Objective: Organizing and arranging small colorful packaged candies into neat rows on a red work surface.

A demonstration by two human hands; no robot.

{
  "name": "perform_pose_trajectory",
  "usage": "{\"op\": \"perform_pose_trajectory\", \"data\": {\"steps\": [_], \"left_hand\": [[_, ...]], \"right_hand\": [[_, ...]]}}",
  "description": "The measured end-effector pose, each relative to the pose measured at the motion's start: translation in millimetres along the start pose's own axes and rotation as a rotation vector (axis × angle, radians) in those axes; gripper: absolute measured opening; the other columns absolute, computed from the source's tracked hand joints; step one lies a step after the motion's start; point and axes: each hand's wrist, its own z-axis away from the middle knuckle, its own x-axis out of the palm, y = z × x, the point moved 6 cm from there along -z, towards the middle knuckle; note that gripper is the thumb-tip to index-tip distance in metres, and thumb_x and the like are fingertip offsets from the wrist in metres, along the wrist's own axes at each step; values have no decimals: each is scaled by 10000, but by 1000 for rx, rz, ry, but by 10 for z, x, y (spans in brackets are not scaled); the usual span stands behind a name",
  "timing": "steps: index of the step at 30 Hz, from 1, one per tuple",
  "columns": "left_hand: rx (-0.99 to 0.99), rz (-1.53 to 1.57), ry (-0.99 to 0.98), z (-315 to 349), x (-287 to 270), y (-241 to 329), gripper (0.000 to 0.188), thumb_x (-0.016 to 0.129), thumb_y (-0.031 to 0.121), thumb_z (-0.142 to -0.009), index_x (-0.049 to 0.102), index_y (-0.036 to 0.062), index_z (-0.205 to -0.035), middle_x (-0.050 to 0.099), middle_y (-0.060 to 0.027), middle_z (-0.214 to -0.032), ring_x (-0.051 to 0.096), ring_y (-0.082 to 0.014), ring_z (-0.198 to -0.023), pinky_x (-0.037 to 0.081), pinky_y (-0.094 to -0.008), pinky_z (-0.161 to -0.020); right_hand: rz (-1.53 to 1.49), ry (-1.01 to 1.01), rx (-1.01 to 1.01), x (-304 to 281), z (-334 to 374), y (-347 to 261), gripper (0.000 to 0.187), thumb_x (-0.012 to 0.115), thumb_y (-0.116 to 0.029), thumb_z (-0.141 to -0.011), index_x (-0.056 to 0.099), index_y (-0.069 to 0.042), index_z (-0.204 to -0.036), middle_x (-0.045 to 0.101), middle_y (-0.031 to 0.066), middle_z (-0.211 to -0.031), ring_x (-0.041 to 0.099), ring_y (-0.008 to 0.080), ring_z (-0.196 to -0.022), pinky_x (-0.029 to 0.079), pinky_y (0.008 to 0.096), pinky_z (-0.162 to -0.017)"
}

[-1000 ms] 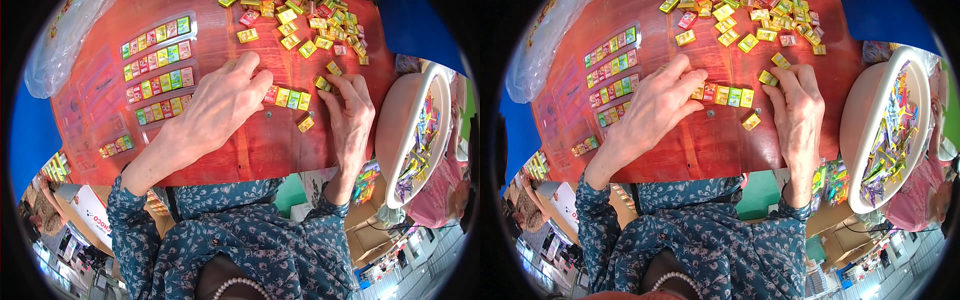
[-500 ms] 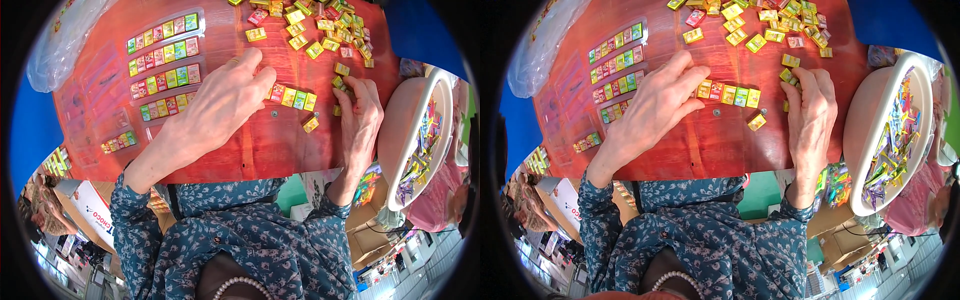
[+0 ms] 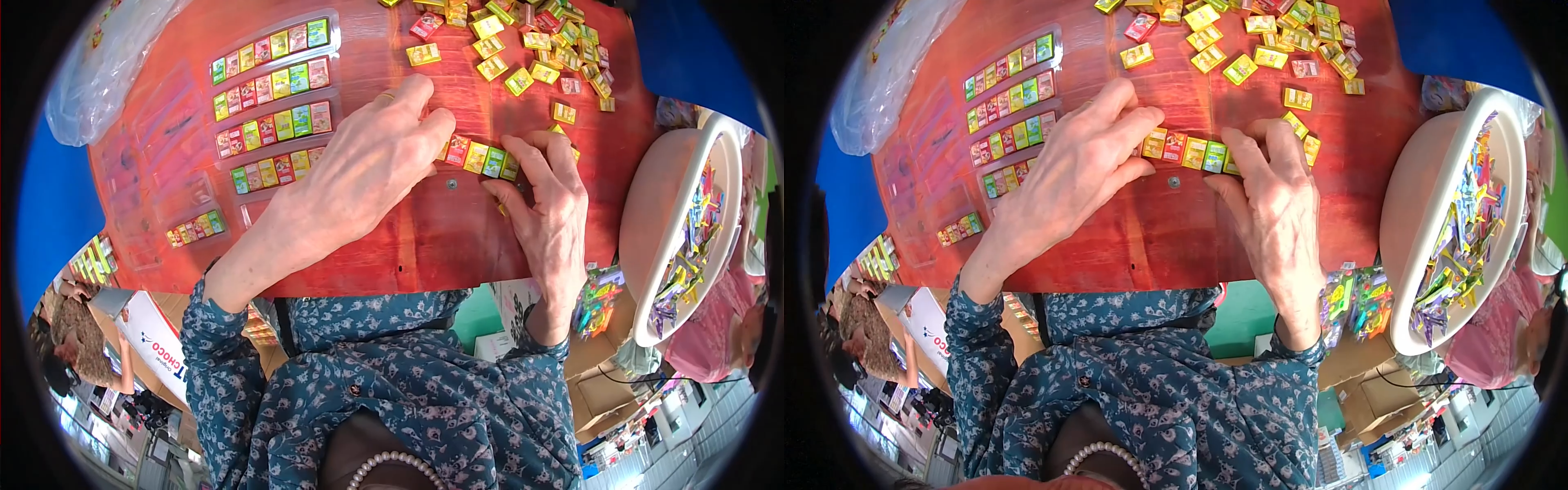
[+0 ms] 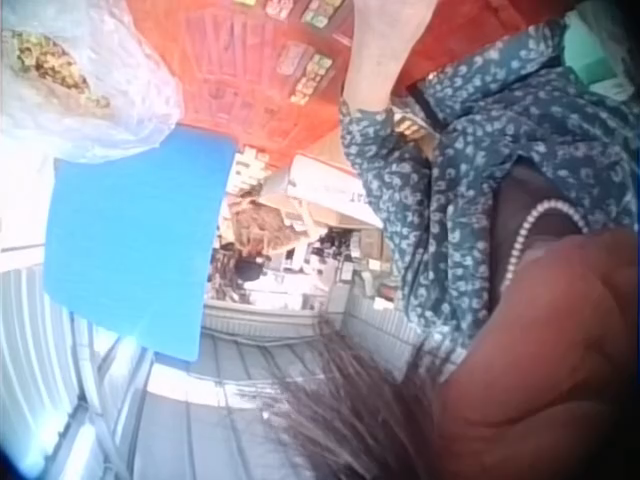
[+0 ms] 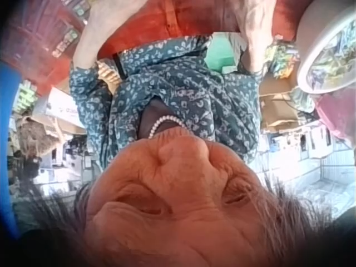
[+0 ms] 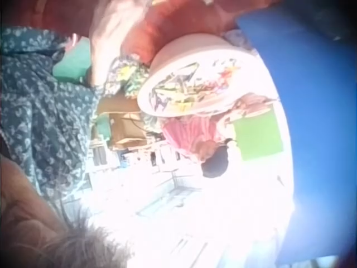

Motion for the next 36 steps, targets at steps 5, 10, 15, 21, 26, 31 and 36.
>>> {"op": "perform_pose_trajectory", "data": {"steps": [5, 10, 15, 21, 26, 31, 36], "left_hand": [[-39, 14, -28, 17, 10, -41, 475, 777, -7, -744, 599, -57, -1182, 530, -147, -1068, 638, -335, -941, 515, -433, -785], [26, 31, 23, 4, -23, -11, 293, 727, -13, -777, 552, -49, -1009, 505, -175, -994, 625, -361, -857, 509, -453, -719], [10, 11, 5, 7, -21, -13, 477, 781, -3, -736, 593, -55, -1172, 527, -152, -1067, 632, -342, -928, 515, -434, -782], [-21, 26, -4, 12, 5, -44, 473, 783, -9, -727, 594, -49, -1159, 521, -155, -1058, 629, -347, -931, 513, -436, -779], [38, 41, 51, -22, 15, 15, 460, 783, -12, -726, 591, -45, -1143, 507, -158, -1033, 627, -353, -922, 510, -445, -768], [57, 54, 47, -23, -5, 9, 220, 721, 9, -789, 526, -38, -880, 491, -192, -955, 606, -356, -863, 517, -458, -706], [57, 62, 37, -25, 6, 13, 245, 741, 4, -771, 525, -36, -881, 489, -189, -958, 604, -351, -854, 517, -455, -700]], "right_hand": [[-5, 11, -1, -6, -7, -13, 424, 751, 52, -692, 639, 8, -1099, 574, 154, -1024, 612, 361, -901, 521, 425, -728], [85, 84, 7, -85, -8, 73, 403, 744, 66, -684, 643, 17, -1071, 578, 159, -981, 600, 365, -896, 508, 429, -731], [276, 217, 17, -257, -5, 31, 424, 748, 56, -699, 640, 39, -1109, 588, 166, -998, 598, 358, -892, 504, 421, -734], [58, 71, -22, -44, 51, -88, 416, 781, -21, -715, 645, 19, -1106, 588, 156, -1020, 608, 351, -905, 523, 428, -755], [45, 24, -29, 82, -12, -88, 377, 764, -8, -726, 622, -4, -1076, 568, 130, -969, 593, 350, -902, 522, 435, -728], [21, 56, -62, -92, -134, -65, 327, 754, 5, -731, 623, 3, -1031, 572, 167, -903, 596, 373, -827, 502, 443, -690], [244, 385, -125, -383, -484, 185, 231, 701, 11, -817, 629, 68, -1029, 592, 216, -891, 589, 399, -784, 462, 458, -659]]}}
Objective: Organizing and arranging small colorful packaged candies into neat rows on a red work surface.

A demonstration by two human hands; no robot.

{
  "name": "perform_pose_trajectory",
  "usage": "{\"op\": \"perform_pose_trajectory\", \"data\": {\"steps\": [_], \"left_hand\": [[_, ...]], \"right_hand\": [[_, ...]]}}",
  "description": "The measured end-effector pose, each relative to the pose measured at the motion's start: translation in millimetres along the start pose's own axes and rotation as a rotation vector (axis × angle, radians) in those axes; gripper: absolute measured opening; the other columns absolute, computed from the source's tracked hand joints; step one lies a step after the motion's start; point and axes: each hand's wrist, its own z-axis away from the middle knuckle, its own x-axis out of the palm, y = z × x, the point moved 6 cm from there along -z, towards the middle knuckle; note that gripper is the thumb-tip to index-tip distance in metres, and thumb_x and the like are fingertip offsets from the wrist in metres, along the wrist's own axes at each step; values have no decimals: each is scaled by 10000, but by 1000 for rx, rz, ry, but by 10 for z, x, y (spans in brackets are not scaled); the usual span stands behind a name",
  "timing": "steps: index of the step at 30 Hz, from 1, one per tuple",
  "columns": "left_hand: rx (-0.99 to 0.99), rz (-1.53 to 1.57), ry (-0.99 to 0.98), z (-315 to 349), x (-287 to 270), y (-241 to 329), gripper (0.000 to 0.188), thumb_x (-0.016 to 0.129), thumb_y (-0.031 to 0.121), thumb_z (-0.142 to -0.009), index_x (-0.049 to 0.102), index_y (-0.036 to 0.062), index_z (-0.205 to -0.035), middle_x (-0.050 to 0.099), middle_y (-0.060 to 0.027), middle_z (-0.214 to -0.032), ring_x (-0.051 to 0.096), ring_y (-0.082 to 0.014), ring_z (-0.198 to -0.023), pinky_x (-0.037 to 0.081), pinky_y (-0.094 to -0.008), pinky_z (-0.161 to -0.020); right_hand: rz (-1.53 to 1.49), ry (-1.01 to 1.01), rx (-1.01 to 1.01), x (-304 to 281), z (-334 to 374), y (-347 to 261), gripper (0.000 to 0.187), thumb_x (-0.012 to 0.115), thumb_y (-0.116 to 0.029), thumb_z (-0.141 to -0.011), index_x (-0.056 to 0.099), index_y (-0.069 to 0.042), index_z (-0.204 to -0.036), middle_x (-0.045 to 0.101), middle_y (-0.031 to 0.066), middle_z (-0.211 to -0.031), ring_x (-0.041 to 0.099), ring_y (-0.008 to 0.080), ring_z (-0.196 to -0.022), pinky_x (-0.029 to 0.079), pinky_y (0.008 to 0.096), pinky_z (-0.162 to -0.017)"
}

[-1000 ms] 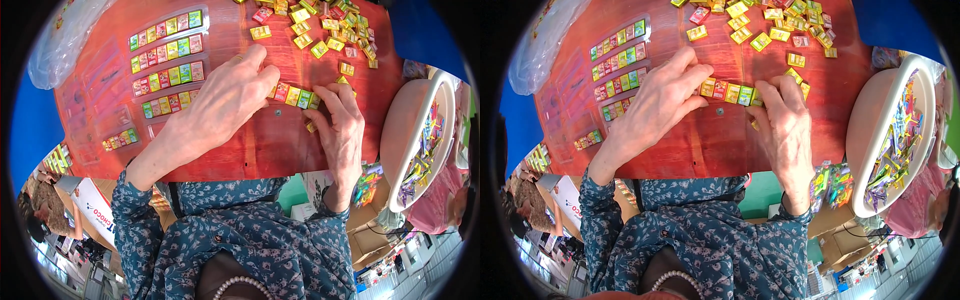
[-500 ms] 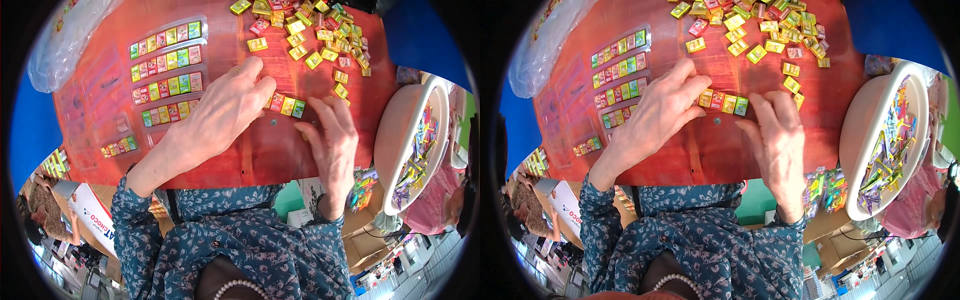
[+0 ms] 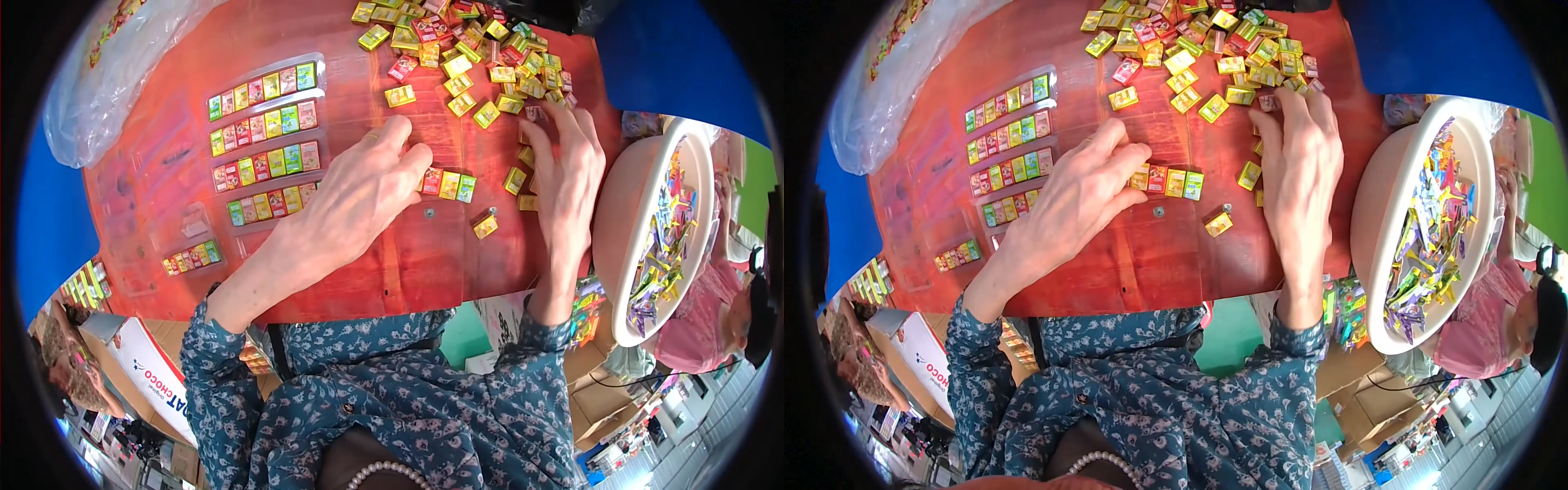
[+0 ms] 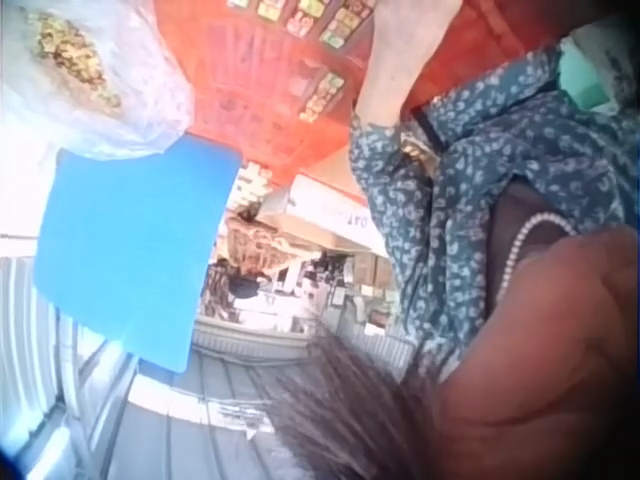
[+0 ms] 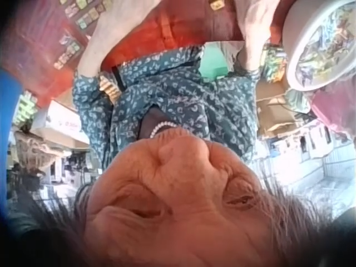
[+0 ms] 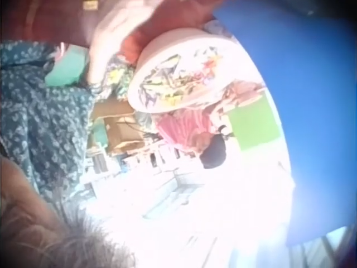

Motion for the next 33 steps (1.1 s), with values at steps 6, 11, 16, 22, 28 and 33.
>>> {"op": "perform_pose_trajectory", "data": {"steps": [6, 11, 16, 22, 28, 33], "left_hand": [[-37, 50, -4, -2, -3, -30, 405, 768, 17, -760, 576, -44, -1111, 487, -166, -1004, 605, -370, -873, 478, -471, -733], [-33, 38, 3, -7, 6, -50, 414, 770, 3, -743, 576, -30, -1108, 488, -167, -1007, 602, -379, -885, 474, -477, -727], [-24, 36, 16, -3, 15, -79, 313, 739, -17, -757, 544, -30, -1002, 492, -179, -990, 608, -378, -872, 496, -469, -720], [-51, 39, 13, 14, 27, -93, 441, 783, -18, -713, 589, -32, -1108, 510, -157, -1019, 620, -365, -901, 498, -461, -736], [-48, 42, 12, -1, 47, -94, 443, 804, 9, -699, 619, -27, -1101, 521, -139, -1011, 635, -331, -899, 520, -439, -737], [12, -1, 56, -27, 65, -28, 414, 817, 41, -697, 650, -2, -1073, 530, -120, -996, 639, -298, -869, 534, -418, -720]], "right_hand": [[-43, -66, 202, 114, -79, 202, 184, 713, -38, -826, 663, 43, -983, 634, 192, -873, 644, 355, -739, 495, 432, -666], [-177, -200, 111, -92, 36, -72, 298, 735, 22, -756, 655, 23, -1043, 649, 167, -919, 650, 304, -779, 516, 377, -690], [-256, -464, 57, 8, 341, -284, 394, 724, 58, -721, 605, -11, -1090, 595, 158, -946, 616, 373, -864, 507, 438, -715], [-215, -517, 38, 138, 420, -373, 505, 770, 35, -691, 594, -27, -1161, 558, 138, -1034, 622, 370, -901, 536, 441, -718], [-237, -513, 56, 224, 452, -346, 489, 791, -6, -700, 607, -24, -1152, 554, 133, -1060, 626, 361, -881, 538, 449, -696], [-194, -409, 31, 261, 444, -342, 393, 802, -92, -726, 643, -25, -1079, 572, 118, -1012, 630, 346, -869, 535, 443, -684]]}}
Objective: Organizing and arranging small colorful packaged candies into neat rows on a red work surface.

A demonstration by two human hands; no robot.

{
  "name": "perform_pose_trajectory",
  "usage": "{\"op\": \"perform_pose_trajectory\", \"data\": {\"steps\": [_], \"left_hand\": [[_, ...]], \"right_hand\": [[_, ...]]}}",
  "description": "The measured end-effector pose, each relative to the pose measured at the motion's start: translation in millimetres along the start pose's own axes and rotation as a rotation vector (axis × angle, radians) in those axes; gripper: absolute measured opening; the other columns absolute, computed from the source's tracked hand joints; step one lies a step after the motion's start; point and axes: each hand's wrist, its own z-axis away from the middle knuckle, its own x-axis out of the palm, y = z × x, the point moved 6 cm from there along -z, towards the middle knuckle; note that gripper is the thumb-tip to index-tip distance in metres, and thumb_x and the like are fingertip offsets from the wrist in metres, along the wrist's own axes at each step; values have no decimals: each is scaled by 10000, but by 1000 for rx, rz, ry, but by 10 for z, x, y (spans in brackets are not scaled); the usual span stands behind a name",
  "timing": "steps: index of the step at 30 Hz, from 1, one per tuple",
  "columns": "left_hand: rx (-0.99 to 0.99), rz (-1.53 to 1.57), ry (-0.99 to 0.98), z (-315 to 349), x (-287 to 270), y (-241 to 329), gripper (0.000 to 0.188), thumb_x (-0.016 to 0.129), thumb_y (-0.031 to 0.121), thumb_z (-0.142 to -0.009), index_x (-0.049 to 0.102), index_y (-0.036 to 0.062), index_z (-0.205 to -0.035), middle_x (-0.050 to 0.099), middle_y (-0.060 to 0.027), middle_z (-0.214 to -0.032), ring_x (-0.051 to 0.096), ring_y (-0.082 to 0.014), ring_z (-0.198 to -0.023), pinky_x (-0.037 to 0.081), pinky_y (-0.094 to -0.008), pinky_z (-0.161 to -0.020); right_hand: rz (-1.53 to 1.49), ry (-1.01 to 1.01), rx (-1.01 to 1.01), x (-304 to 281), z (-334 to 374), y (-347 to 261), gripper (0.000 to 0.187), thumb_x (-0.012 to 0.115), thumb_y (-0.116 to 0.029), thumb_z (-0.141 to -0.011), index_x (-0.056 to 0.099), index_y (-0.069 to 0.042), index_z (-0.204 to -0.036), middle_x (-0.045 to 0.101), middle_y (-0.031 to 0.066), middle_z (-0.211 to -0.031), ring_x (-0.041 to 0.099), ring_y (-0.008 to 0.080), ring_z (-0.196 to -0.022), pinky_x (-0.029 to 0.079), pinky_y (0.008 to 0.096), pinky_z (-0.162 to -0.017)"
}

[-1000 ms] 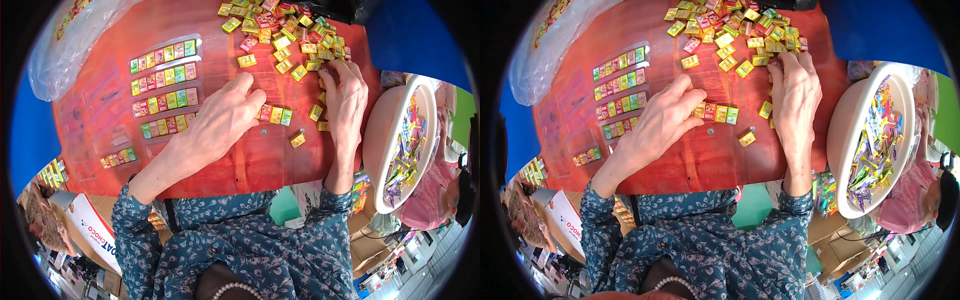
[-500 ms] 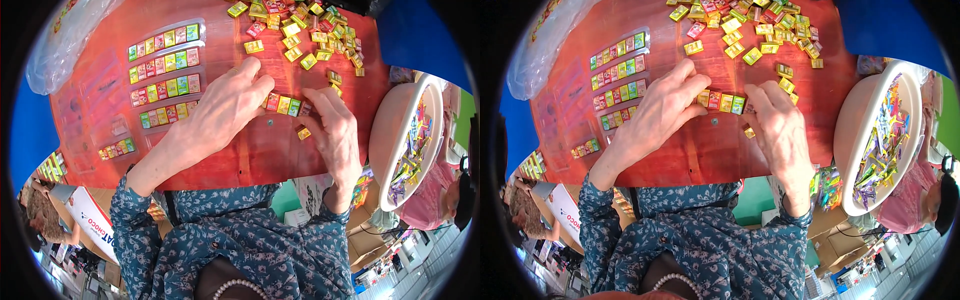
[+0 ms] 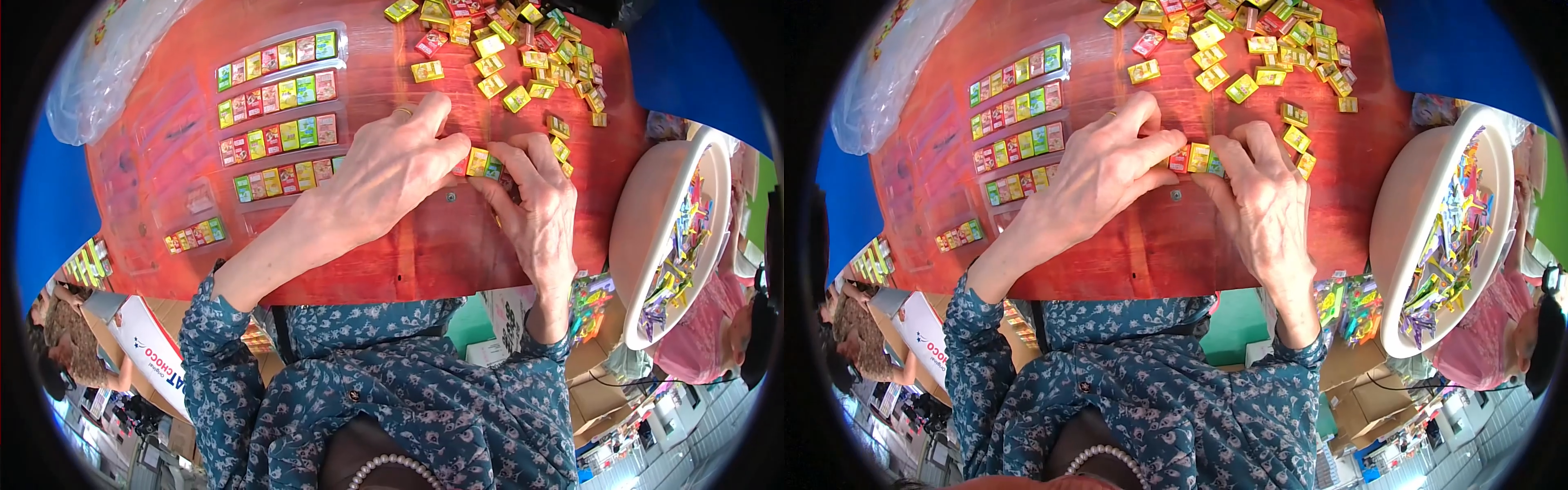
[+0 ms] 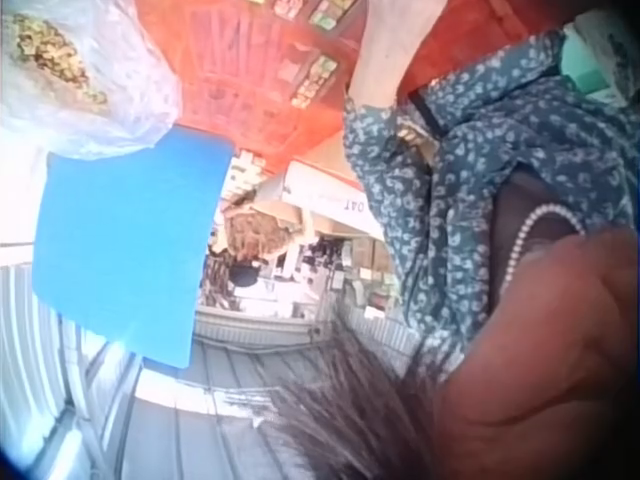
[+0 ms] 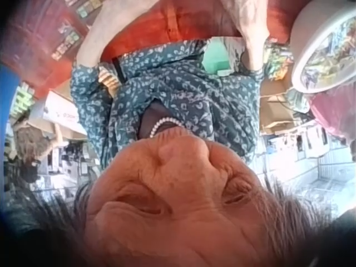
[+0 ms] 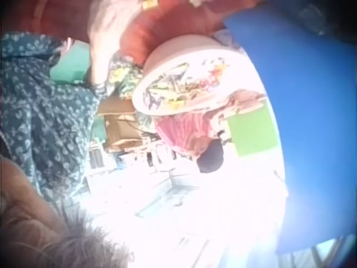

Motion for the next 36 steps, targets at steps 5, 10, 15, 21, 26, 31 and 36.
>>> {"op": "perform_pose_trajectory", "data": {"steps": [5, 10, 15, 21, 26, 31, 36], "left_hand": [[-12, -37, 34, -26, -16, -19, 353, 813, 50, -707, 673, 12, -1029, 542, -106, -950, 631, -290, -836, 531, -408, -699], [-45, -78, 84, -30, -75, -74, 361, 814, 50, -706, 673, 15, -1036, 549, -105, -931, 635, -289, -832, 527, -406, -699], [-54, -94, 111, -53, -107, -92, 355, 813, 55, -711, 674, 17, -1035, 558, -109, -934, 640, -285, -837, 527, -403, -704], [-40, -34, 95, -70, -135, -97, 227, 764, 74, -777, 620, -6, -934, 527, -162, -958, 631, -322, -859, 532, -446, -691], [-37, -21, 47, -66, -118, -104, 225, 756, 88, -797, 597, -16, -917, 526, -179, -980, 640, -340, -850, 533, -452, -698], [-67, -52, 57, -45, -98, -144, 336, 790, 89, -766, 655, 14, -1064, 546, -129, -991, 638, -312, -834, 513, -429, -715], [-38, -69, 83, -61, -112, -119, 320, 790, 91, -768, 649, 16, -1045, 545, -131, -986, 630, -319, -827, 508, -430, -718]], "right_hand": [[5, 37, -33, 16, -43, -21, 341, 789, -84, -739, 654, -21, -1046, 572, 114, -988, 626, 334, -871, 531, 432, -686], [43, 65, -82, 20, -164, -128, 324, 794, -63, -724, 640, -15, -1005, 552, 129, -953, 618, 342, -875, 522, 442, -686], [14, 33, -26, 2, -217, -81, 398, 797, -73, -729, 619, -11, -1080, 562, 144, -971, 615, 368, -876, 516, 457, -693], [23, 66, 64, -179, -155, 84, 525, 810, -107, -720, 600, 3, -1190, 600, 163, -1025, 623, 373, -875, 523, 439, -729], [22, 77, 40, -224, -96, 193, 479, 824, -116, -702, 627, 18, -1118, 612, 170, -1034, 620, 373, -881, 519, 436, -734], [58, 202, 13, -437, -239, 156, 330, 773, -24, -772, 640, 33, -1069, 620, 193, -941, 627, 378, -830, 501, 425, -707], [179, 444, -247, -607, -766, 215, 255, 710, -19, -825, 656, 32, -1069, 625, 186, -926, 639, 339, -772, 495, 409, -690]]}}
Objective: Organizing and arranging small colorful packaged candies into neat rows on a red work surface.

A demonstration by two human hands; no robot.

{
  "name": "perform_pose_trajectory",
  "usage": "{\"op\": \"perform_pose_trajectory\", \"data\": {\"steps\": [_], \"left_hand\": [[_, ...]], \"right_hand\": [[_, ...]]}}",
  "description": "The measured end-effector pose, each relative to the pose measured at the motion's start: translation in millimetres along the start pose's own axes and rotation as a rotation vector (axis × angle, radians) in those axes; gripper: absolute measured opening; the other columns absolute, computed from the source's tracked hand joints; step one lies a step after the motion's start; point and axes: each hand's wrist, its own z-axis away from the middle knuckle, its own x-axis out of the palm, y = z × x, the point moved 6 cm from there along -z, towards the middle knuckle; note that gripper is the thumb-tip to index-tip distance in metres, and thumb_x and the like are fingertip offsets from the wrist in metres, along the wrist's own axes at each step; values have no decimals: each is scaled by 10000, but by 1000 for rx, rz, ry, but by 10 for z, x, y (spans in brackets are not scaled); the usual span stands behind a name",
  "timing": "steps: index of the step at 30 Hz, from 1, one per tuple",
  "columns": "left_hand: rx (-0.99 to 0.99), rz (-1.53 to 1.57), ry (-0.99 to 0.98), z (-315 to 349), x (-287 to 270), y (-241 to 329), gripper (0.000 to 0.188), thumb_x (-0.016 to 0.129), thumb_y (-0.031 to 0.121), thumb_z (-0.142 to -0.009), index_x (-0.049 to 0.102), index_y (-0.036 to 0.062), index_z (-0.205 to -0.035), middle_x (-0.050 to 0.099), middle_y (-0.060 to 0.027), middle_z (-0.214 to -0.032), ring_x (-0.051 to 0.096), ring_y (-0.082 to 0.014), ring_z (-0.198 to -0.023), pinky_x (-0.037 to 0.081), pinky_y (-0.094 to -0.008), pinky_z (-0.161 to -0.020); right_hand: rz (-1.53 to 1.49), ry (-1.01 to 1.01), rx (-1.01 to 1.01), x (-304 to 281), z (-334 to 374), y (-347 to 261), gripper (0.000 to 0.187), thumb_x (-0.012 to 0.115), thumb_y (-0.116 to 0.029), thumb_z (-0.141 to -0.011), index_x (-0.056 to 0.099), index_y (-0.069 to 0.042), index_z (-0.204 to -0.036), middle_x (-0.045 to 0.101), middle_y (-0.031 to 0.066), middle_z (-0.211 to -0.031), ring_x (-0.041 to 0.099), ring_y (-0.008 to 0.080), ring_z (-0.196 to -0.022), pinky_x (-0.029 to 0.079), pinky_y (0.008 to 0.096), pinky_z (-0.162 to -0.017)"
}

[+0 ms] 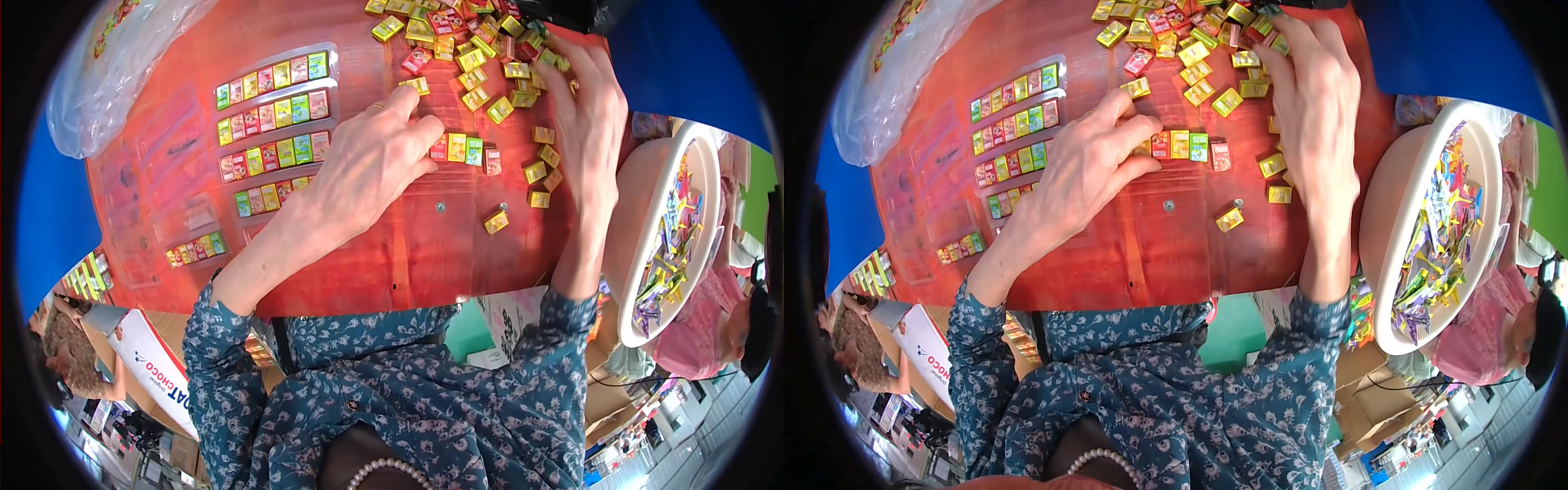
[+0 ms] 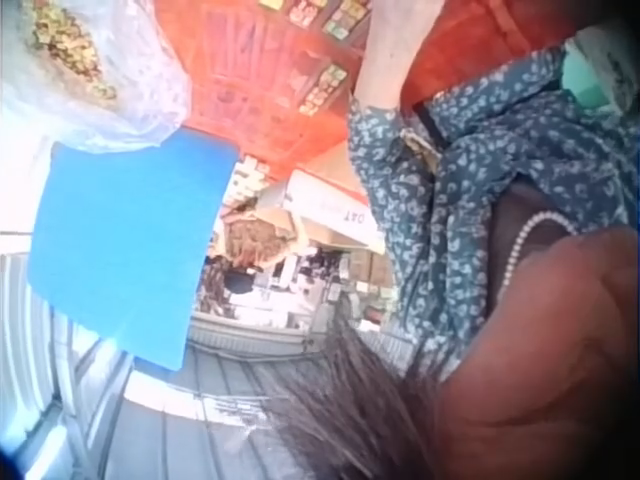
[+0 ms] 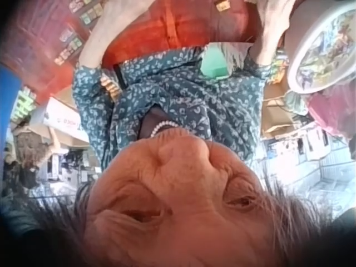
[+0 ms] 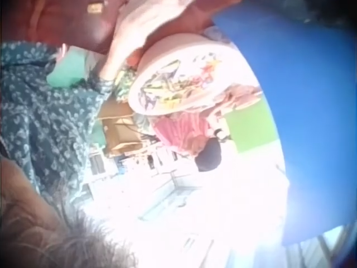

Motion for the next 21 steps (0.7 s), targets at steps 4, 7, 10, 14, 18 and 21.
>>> {"op": "perform_pose_trajectory", "data": {"steps": [4, 7, 10, 14, 18, 21], "left_hand": [[12, 26, -38, -22, -12, 23, 246, 772, 77, -791, 587, -11, -926, 537, -185, -1003, 652, -347, -875, 543, -453, -724], [8, 31, -46, -22, -11, 17, 247, 773, 72, -790, 579, -12, -918, 535, -184, -999, 650, -347, -867, 542, -454, -723], [-5, 20, -48, 3, -7, -22, 308, 783, 80, -775, 604, -13, -1008, 543, -163, -1014, 641, -338, -861, 526, -440, -733], [-26, 40, -113, 10, -2, -51, 447, 796, 75, -749, 609, -30, -1141, 549, -152, -1062, 633, -347, -881, 512, -429, -758], [-30, 80, -144, 21, -40, -71, 488, 793, 49, -740, 584, -48, -1170, 543, -159, -1083, 623, -355, -908, 508, -424, -773], [-35, 135, -154, 1, -65, -69, 488, 781, 26, -744, 575, -55, -1180, 542, -164, -1088, 614, -353, -932, 501, -419, -785]], "right_hand": [[24, -100, 21, 300, -148, 218, 278, 696, -50, -861, 662, 8, -1130, 647, 179, -1034, 658, 364, -918, 513, 383, -791], [16, -82, 6, 336, -144, 246, 343, 731, -63, -828, 659, -2, -1158, 635, 177, -1010, 659, 341, -871, 513, 382, -756], [108, -128, 144, 347, -111, 309, 423, 786, -108, -784, 665, -9, -1176, 633, 152, -985, 665, 258, -820, 524, 345, -735], [-36, -141, 161, 312, -66, 370, 411, 772, -106, -800, 665, -22, -1188, 653, 126, -1003, 666, 231, -797, 531, 331, -731], [-52, -162, 187, 330, -65, 463, 339, 723, -73, -836, 676, -45, -1171, 679, 120, -1035, 669, 224, -797, 533, 325, -740], [-16, -161, 197, 334, -53, 493, 323, 725, -74, -833, 683, -41, -1152, 683, 112, -1026, 667, 215, -793, 532, 322, -743]]}}
